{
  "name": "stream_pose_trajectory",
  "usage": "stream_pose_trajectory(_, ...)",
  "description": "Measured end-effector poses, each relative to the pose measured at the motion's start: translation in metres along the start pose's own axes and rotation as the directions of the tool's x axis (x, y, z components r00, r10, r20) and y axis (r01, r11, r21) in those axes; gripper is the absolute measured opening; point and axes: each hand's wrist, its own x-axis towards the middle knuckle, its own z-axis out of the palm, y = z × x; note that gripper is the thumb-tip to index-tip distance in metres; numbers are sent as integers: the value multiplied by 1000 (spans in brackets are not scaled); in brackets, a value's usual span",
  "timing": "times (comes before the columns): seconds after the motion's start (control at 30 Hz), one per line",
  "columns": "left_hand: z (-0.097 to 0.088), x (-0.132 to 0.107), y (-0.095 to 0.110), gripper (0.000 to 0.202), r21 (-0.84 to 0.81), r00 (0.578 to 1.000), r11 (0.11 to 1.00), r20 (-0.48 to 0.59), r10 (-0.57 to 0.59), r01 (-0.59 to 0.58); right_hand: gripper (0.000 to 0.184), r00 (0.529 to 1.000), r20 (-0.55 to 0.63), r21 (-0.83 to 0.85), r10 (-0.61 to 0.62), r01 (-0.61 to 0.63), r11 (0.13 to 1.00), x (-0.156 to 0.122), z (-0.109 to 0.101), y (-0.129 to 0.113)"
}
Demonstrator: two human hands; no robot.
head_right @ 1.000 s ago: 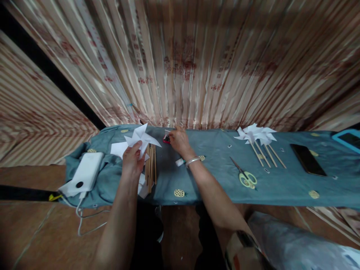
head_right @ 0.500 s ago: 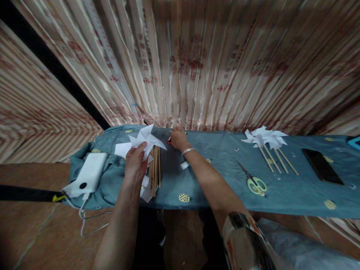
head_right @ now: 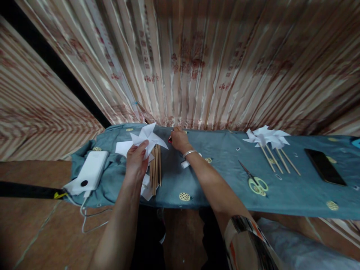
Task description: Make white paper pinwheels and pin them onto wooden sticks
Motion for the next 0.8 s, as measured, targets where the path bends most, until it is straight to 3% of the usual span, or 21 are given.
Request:
stream_pose_trajectory(0.13, 0, 0, 1, 35, 0, 1000, 1000, -5, -5, 5, 21, 989, -113, 221, 95, -68, 973, -3, -1, 5)
stream_pose_trajectory(0.27, 1, 0, 1, 34, 7, 1000, 1000, -24, 15, -15, 16, 945, -194, 502, 263, -135, 854, -20, -7, 9)
stream_pose_trajectory(0.47, 8, -9, -10, 32, 82, 999, 997, 39, 7, -10, 36, 898, -116, 852, 425, -130, 507, -87, -24, 11)
stream_pose_trajectory(0.57, 13, -18, -23, 30, 156, 995, 988, 96, -6, -9, 38, 887, -75, 925, 456, -108, 363, -114, -36, 9)
stream_pose_trajectory(0.73, 23, -31, -44, 26, 224, 986, 974, 158, -50, 13, 29, 875, 66, 998, 480, -65, -19, -137, -52, 14)
stream_pose_trajectory(0.8, 27, -33, -49, 28, 221, 984, 975, 167, -56, 18, 29, 874, 98, 995, 476, -73, -70, -143, -56, 20)
